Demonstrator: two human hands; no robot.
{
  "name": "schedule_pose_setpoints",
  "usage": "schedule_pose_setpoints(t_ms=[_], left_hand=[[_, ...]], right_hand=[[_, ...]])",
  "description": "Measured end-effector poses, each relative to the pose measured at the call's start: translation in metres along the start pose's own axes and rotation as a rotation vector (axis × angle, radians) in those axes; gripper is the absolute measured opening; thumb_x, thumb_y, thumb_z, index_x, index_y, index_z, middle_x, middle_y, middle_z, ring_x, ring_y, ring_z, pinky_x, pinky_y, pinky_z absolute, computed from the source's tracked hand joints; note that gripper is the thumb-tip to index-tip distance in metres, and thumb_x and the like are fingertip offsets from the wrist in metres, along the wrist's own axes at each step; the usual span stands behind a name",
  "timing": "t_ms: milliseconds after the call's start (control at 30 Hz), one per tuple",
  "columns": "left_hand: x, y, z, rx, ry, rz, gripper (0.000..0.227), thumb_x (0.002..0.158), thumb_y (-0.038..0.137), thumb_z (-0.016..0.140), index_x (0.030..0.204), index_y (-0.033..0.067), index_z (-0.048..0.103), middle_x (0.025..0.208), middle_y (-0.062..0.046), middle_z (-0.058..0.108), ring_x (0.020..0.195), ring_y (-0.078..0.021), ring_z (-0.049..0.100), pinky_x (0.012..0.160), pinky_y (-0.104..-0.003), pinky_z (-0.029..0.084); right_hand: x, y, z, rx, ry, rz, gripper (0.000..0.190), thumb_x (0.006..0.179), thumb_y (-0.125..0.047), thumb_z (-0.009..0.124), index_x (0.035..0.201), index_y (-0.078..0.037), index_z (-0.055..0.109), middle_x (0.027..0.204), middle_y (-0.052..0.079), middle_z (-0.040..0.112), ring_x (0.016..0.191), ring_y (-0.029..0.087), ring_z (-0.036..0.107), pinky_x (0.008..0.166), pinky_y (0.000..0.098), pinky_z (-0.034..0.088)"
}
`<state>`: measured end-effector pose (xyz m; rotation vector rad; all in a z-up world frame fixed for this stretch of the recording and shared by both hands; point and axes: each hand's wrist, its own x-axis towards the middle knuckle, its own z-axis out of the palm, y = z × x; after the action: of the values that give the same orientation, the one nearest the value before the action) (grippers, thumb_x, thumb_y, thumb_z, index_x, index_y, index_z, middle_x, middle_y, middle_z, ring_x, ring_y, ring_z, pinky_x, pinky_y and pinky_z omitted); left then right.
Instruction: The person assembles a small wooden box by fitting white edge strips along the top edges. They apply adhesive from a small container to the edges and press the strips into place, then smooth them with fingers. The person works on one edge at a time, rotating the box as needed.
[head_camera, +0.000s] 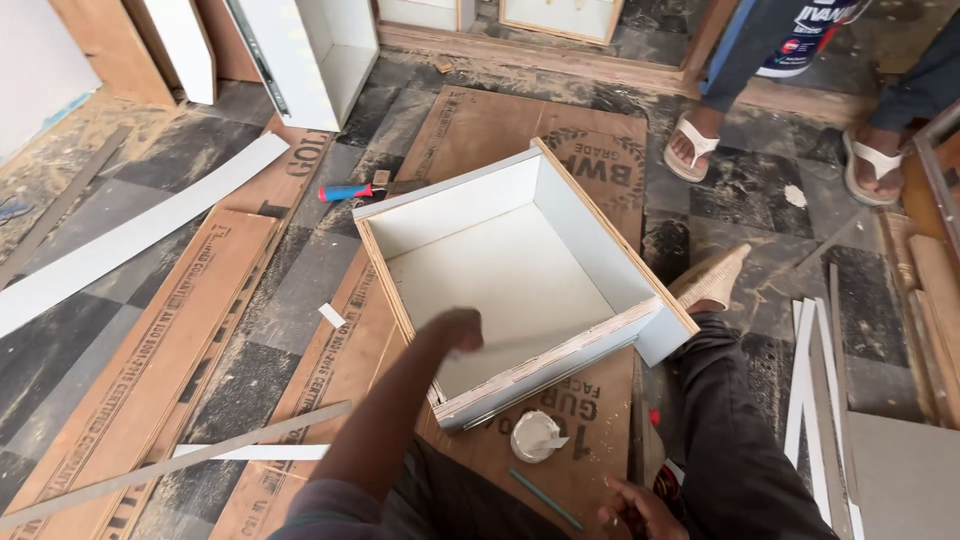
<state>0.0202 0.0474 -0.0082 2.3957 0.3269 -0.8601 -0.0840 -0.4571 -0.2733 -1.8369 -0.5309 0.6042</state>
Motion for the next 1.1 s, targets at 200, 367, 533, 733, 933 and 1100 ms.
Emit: schedule_pose_setpoints(t_ms=[200,367,533,733,933,1100], left_hand=[[-0.129,0.006,-0.055,0.039,0.345,0.079,0.034,0.083,0.0,0.055,0.114,0.0082,0.068,0.103,-0.02,0.075,0.094,-0.0325,0.074,0.083,-0.043,0.059],[-0.237,0.007,-0.01,-0.199,0.66,0.362,0.024,0.096,0.01,0.053,0.111,0.0055,0.07,0.108,-0.018,0.073,0.102,-0.0369,0.07,0.092,-0.044,0.054],[-0.263,-0.005,0.056,-0.34,0.62,0.289,0.022,0.092,0.013,0.061,0.11,0.0113,0.074,0.098,-0.013,0.075,0.095,-0.031,0.074,0.082,-0.04,0.057],[-0.243,-0.027,0.089,-0.285,0.442,0.117,0.027,0.091,0.013,0.063,0.115,0.02,0.074,0.094,-0.006,0.075,0.089,-0.0238,0.079,0.081,-0.038,0.058],[-0.217,-0.007,0.099,-0.297,0.579,0.262,0.031,0.089,0.005,0.062,0.116,0.0157,0.073,0.094,-0.01,0.07,0.089,-0.0298,0.074,0.075,-0.042,0.057],[-0.198,0.019,0.09,-0.29,0.649,0.315,0.037,0.087,0.005,0.062,0.121,0.0162,0.072,0.095,-0.009,0.07,0.088,-0.0312,0.072,0.075,-0.043,0.057]], right_hand=[[-0.002,-0.098,0.018,-0.101,0.498,-0.162,0.039,0.085,-0.013,0.077,0.122,-0.002,0.072,0.073,0.002,0.077,0.057,0.01,0.069,0.053,0.0267,0.054],[0.013,-0.213,0.017,0.4,0.312,0.09,0.046,0.09,-0.011,0.073,0.133,0.003,0.066,0.09,0.008,0.069,0.075,0.014,0.067,0.069,0.0349,0.062],[0.09,-0.339,-0.003,0.884,0.15,-0.27,0.057,0.101,-0.025,0.061,0.15,-0.001,0.043,0.105,0.01,0.07,0.083,0.021,0.069,0.072,0.0347,0.06],[0.131,-0.358,-0.011,0.575,0.73,0.025,0.04,0.095,-0.012,0.067,0.131,0.002,0.054,0.095,0.01,0.071,0.074,0.017,0.07,0.063,0.0331,0.059],[0.155,-0.345,-0.036,0.561,0.867,0.075,0.026,0.094,-0.001,0.068,0.117,0.005,0.057,0.089,0.014,0.073,0.067,0.016,0.068,0.058,0.0319,0.057],[0.183,-0.317,-0.059,0.573,0.902,0.038,0.031,0.093,0.005,0.065,0.12,0.004,0.049,0.091,0.015,0.073,0.067,0.016,0.069,0.057,0.0309,0.059]])
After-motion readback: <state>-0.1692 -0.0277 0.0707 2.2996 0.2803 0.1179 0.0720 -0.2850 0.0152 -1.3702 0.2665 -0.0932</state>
